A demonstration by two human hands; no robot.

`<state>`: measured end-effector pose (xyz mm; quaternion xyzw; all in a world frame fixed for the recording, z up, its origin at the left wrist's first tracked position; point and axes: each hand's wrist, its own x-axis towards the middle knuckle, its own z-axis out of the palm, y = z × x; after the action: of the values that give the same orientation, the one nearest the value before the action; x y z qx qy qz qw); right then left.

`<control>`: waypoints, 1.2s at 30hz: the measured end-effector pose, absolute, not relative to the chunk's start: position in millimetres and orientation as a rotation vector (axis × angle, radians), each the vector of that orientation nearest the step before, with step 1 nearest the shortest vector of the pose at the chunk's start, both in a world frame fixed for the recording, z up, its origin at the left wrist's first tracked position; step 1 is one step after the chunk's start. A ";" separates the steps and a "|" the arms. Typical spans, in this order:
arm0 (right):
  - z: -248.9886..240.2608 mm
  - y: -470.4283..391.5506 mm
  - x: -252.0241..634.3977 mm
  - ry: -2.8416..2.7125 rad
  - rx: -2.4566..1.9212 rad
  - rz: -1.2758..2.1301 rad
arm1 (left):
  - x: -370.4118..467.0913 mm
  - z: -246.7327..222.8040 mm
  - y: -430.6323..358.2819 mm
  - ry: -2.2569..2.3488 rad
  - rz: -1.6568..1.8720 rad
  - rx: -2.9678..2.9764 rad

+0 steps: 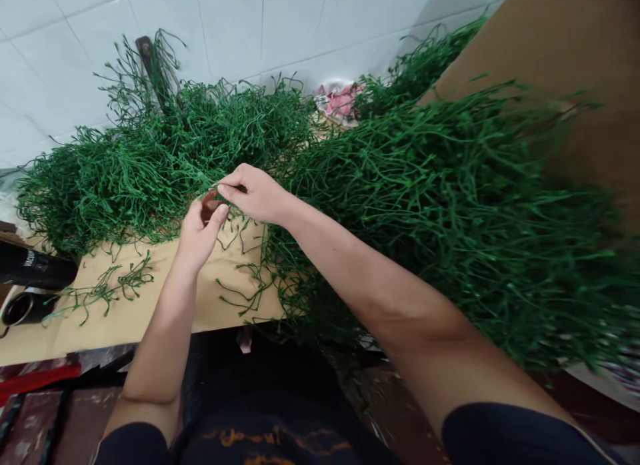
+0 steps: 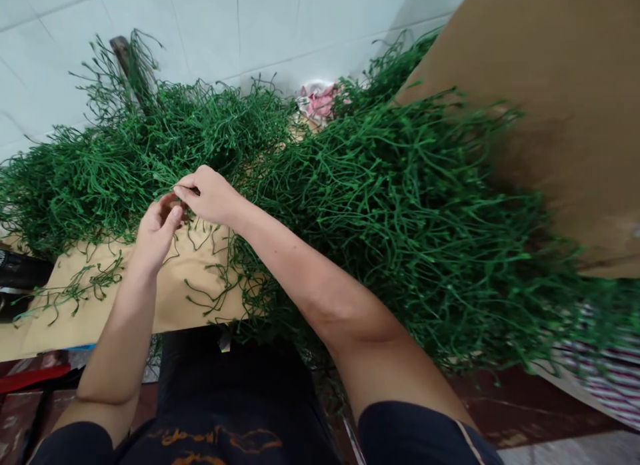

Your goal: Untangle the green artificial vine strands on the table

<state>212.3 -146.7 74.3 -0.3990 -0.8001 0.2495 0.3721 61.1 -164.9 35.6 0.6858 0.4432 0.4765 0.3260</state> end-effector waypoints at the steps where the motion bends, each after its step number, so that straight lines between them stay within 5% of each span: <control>1: 73.9 -147.7 208.1 -2.027 -1.024 0.680 | 64.4 35.7 -162.7 1.122 1.200 1.770; 10: 65.6 -139.1 207.9 -1.576 -1.207 0.988 | 54.5 33.9 -162.2 1.155 1.233 1.793; 20: 50.1 -117.3 225.0 -1.721 -1.603 0.119 | 44.9 40.8 -210.6 0.976 1.096 2.180; 30: 63.4 -130.5 219.1 -1.790 -1.242 0.411 | 61.2 35.9 -203.0 1.102 0.743 2.375; 36: 70.6 -144.6 216.0 -1.816 -1.114 0.648 | 47.2 23.0 -177.4 1.423 1.237 1.931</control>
<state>216.0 -144.6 70.6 -0.4489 -0.7316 0.2609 0.4418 47.2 -177.4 23.0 0.6981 0.5145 0.4471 0.2193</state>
